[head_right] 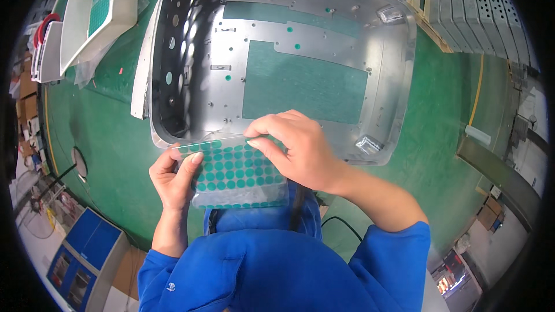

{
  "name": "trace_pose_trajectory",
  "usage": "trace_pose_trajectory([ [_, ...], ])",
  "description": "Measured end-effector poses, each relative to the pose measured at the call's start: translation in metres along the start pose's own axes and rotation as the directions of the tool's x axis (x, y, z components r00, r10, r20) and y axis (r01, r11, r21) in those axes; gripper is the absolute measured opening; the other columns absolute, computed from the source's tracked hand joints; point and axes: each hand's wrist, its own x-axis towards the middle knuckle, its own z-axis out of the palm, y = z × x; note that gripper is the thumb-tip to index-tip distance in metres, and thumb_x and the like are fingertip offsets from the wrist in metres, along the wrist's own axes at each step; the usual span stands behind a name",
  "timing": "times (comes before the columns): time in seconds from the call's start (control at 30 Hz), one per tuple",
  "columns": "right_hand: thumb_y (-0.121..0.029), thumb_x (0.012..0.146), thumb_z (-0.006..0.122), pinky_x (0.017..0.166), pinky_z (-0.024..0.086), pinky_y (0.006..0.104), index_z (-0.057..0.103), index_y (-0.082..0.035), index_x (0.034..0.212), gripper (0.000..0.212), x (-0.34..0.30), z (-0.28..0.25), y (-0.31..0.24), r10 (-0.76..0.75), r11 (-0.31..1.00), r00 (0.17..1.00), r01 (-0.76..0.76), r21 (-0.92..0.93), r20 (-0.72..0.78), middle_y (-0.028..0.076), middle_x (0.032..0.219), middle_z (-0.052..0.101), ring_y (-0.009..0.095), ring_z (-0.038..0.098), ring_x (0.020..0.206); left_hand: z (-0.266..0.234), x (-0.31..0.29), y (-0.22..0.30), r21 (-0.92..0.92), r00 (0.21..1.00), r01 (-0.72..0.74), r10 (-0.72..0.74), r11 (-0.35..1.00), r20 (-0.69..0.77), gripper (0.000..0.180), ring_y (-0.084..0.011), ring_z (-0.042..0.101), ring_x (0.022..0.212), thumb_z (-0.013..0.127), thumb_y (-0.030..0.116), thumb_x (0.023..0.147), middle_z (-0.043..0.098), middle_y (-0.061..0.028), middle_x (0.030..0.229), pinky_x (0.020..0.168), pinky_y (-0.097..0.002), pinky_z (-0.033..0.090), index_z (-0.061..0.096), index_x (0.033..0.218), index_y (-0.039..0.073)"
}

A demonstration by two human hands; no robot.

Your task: Apply green adhesive dots to specific points on metal enclosure panels and assemble components.

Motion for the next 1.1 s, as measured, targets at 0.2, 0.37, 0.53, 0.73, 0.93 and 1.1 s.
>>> trace_pose_trajectory([
  [0.2, 0.002, 0.075, 0.058, 0.068, 0.045, 0.0277, 0.056, -0.003, 0.077, 0.006, 0.001, -0.003, 0.009, -0.127, 0.991, 0.992, 0.126, -0.04, -0.02, 0.009, 0.087, 0.063, 0.019, 0.06, 0.08, 0.004, -0.002, 0.006, -0.002, 0.995, 0.071, -0.071, 0.997, -0.073, 0.012, -0.0026, 0.041, 0.057, 0.067, -0.001, 0.073, 0.05, 0.0028, 0.063, 0.05, -0.0171, 0.032, 0.056, 0.068, 0.001],
  [0.37, 0.0, 0.075, 0.058, 0.066, 0.044, 0.026, 0.055, 0.0, 0.077, 0.004, 0.017, -0.018, 0.065, 0.144, 0.986, 0.985, -0.151, 0.076, 0.1, 0.006, 0.077, 0.057, 0.014, 0.054, 0.071, -0.036, -0.013, 0.011, 0.006, 0.938, -0.043, 0.042, 0.999, -0.345, 0.013, -0.0047, 0.046, 0.058, 0.063, 0.003, 0.076, 0.055, 0.0001, 0.067, 0.055, -0.0173, 0.037, 0.052, 0.07, 0.005],
  [0.53, -0.003, 0.072, 0.061, 0.059, 0.042, 0.0307, 0.054, -0.004, 0.073, 0.006, -0.008, -0.004, 0.132, 0.333, 0.939, 0.865, -0.266, -0.22, 0.375, 0.006, 0.074, 0.053, 0.02, 0.052, 0.065, -0.091, -0.031, 0.013, -0.005, 0.872, -0.14, 0.121, 0.99, -0.474, 0.004, -0.0048, 0.05, 0.066, 0.056, 0.007, 0.083, 0.059, -0.0008, 0.077, 0.062, -0.0165, 0.038, 0.057, 0.083, 0.004],
  [0.73, -0.008, 0.072, 0.06, 0.067, 0.044, 0.0373, 0.059, -0.01, 0.074, 0.003, -0.011, 0.005, 0.135, 0.325, 0.909, 0.848, -0.158, -0.387, 0.419, 0.006, 0.082, 0.054, 0.025, 0.054, 0.083, -0.111, -0.047, -0.003, 0.034, 0.883, -0.116, 0.119, 0.993, -0.455, 0.008, -0.0053, 0.052, 0.07, 0.055, 0.006, 0.084, 0.061, -0.0022, 0.082, 0.066, -0.0173, 0.04, 0.058, 0.09, 0.003],
  [0.93, -0.008, 0.071, 0.06, 0.067, 0.044, 0.0375, 0.059, -0.01, 0.073, 0.003, -0.012, 0.007, 0.137, 0.31, 0.901, 0.855, -0.125, -0.416, 0.415, 0.005, 0.082, 0.054, 0.025, 0.053, 0.083, -0.113, -0.049, -0.003, 0.005, 0.918, -0.112, 0.106, 0.994, -0.382, 0.008, -0.0074, 0.055, 0.075, 0.055, 0.006, 0.084, 0.062, -0.0037, 0.085, 0.071, -0.0188, 0.041, 0.058, 0.09, 0.003],
  [1.1, -0.007, 0.07, 0.06, 0.066, 0.043, 0.0368, 0.057, -0.009, 0.072, 0.003, -0.014, 0.009, 0.14, 0.266, 0.911, 0.879, -0.096, -0.4, 0.395, 0.005, 0.08, 0.053, 0.025, 0.053, 0.082, -0.104, -0.046, -0.004, -0.001, 0.906, -0.133, 0.121, 0.991, -0.406, 0.008, -0.0073, 0.055, 0.075, 0.055, 0.007, 0.084, 0.062, -0.0036, 0.084, 0.071, -0.0185, 0.041, 0.058, 0.09, 0.003],
])
